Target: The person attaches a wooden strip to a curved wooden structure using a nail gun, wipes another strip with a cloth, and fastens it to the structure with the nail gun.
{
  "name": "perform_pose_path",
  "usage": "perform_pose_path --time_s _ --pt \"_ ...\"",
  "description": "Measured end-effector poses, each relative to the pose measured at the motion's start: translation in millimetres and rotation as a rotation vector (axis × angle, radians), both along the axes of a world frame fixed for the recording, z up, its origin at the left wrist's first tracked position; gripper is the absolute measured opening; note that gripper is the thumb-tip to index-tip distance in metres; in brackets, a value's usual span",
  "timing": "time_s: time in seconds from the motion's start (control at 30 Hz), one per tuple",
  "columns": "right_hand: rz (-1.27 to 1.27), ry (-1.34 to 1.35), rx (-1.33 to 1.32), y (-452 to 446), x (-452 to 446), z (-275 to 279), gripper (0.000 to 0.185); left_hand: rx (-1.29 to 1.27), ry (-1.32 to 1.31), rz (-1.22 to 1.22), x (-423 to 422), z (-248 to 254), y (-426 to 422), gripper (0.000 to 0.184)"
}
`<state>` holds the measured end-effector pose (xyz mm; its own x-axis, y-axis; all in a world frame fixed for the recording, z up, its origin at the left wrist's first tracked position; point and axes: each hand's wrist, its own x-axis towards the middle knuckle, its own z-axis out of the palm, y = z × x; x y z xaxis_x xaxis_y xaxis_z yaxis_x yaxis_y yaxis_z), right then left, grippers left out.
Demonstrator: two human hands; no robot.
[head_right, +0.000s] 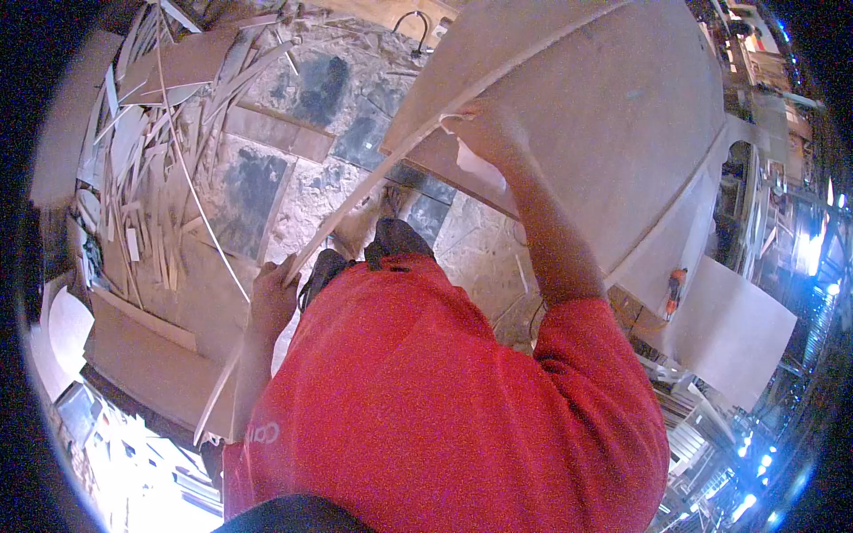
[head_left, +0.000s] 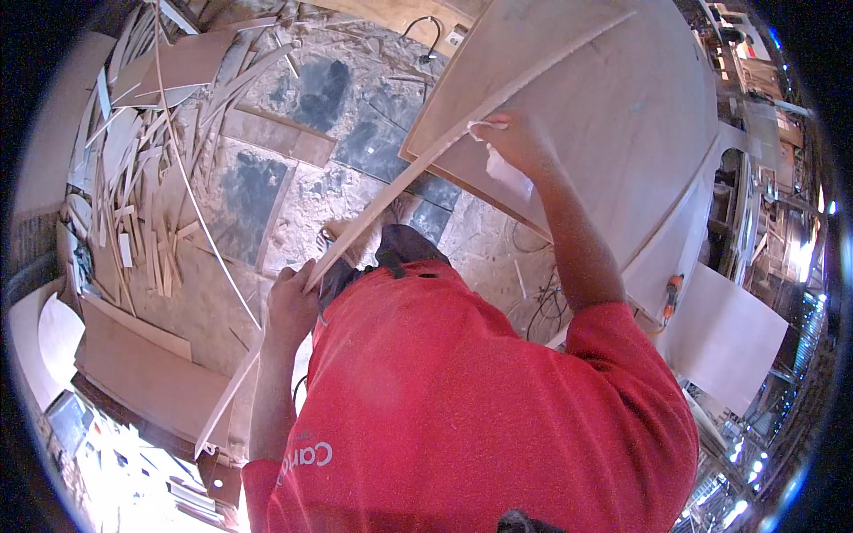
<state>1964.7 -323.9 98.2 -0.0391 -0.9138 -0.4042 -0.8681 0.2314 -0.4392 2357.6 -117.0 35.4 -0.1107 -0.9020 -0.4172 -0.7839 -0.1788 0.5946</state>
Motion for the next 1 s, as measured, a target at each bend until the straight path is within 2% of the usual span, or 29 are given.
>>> perform_pose_path --time_s 0.07,0.17,0.23,0.33,0.4,0.47,0.53,0.57,0.63,0.7,0.73,0.8,0.87,0.9,0.93,0.97,1.0 --pt "-0.049 -0.072 -0.03 -4.8 -9.3 -3.9 0.043 -0.011 0.017 -0.001 0.6 -1.2 2.7 0.037" --pt "-0.052 0.047 0.007 -18.0 -24.1 -8.0 0.05 -0.002 -0.001 -0.011 0.2 -0.5 1.7 0.038" --pt "-0.17 -0.11 -0.067 -21.2 -29.9 -13.9 0.049 0.037 0.023 0.021 -1.6 1.2 2.3 0.037" --pt "-0.1 -0.039 -0.108 -28.4 -35.1 2.2 0.043 -0.011 -0.021 -0.007 -0.1 -6.1 5.0 0.037" --pt "-0.114 -0.025 -0.172 -32.4 -64.7 -28.0 0.04 -0.028 -0.024 -0.039 1.3 -5.9 5.2 0.036" --pt "-0.132 -0.007 -0.254 -39.0 -74.6 -22.4 0.037 -0.038 0.017 -0.066 2.6 -5.9 2.4 0.034" --pt "-0.275 -0.499 -0.041 -17.2 -50.4 4.5 0.037 -0.048 0.06 -0.131 -0.5 1.2 -8.2 0.033" --pt "-0.222 -0.597 0.024 -10.6 -48.8 -5.2 0.042 -0.007 0.121 -0.07 -7.5 5.0 -15.9 0.032" --pt "-0.15 -0.826 0.158 9.0 -34.0 -13.0 0.051 -0.1 0.145 -0.099 -20.2 0.8 -31.2 0.032" --pt "0.003 -0.875 0.22 26.2 -16.7 -19.3 0.06 -0.029 0.157 -0.194 -29.4 -8.3 -54.0 0.041" --pt "0.125 -0.782 0.213 27.5 -14.4 -28.1 0.065 -0.025 0.127 -0.229 -39.7 -4.1 -68.1 0.042" --pt "0.122 -0.73 0.275 34.5 8.6 8.1 0.072 -0.098 0.16 -0.276 -54.6 -13.5 -88.6 0.037" --pt "0.29 -0.695 0.07 32.7 8.2 -32.5 0.076 -0.126 0.149 -0.336 -69.2 -31.4 -111.2 0.033" --pt "0.264 -0.657 0.089 35.0 12.8 -30.9 0.077 -0.141 0.145 -0.376 -74.4 -46.6 -119.9 0.035" --pt "0.29 -0.751 0.112 32.5 15.5 -26.5 0.077 -0.079 0.209 -0.335 -77.8 -53.4 -128.0 0.036" --pt "0.257 -0.68 0.051 36.0 18.9 -33.4 0.074 -0.008 0.272 -0.294 -84.9 -55.4 -136.6 0.037" --pt "0.219 -0.616 0.0 37.6 20.9 -40.4 0.071 -0.02 0.209 -0.338 -91.8 -42.4 -142.7 0.037"
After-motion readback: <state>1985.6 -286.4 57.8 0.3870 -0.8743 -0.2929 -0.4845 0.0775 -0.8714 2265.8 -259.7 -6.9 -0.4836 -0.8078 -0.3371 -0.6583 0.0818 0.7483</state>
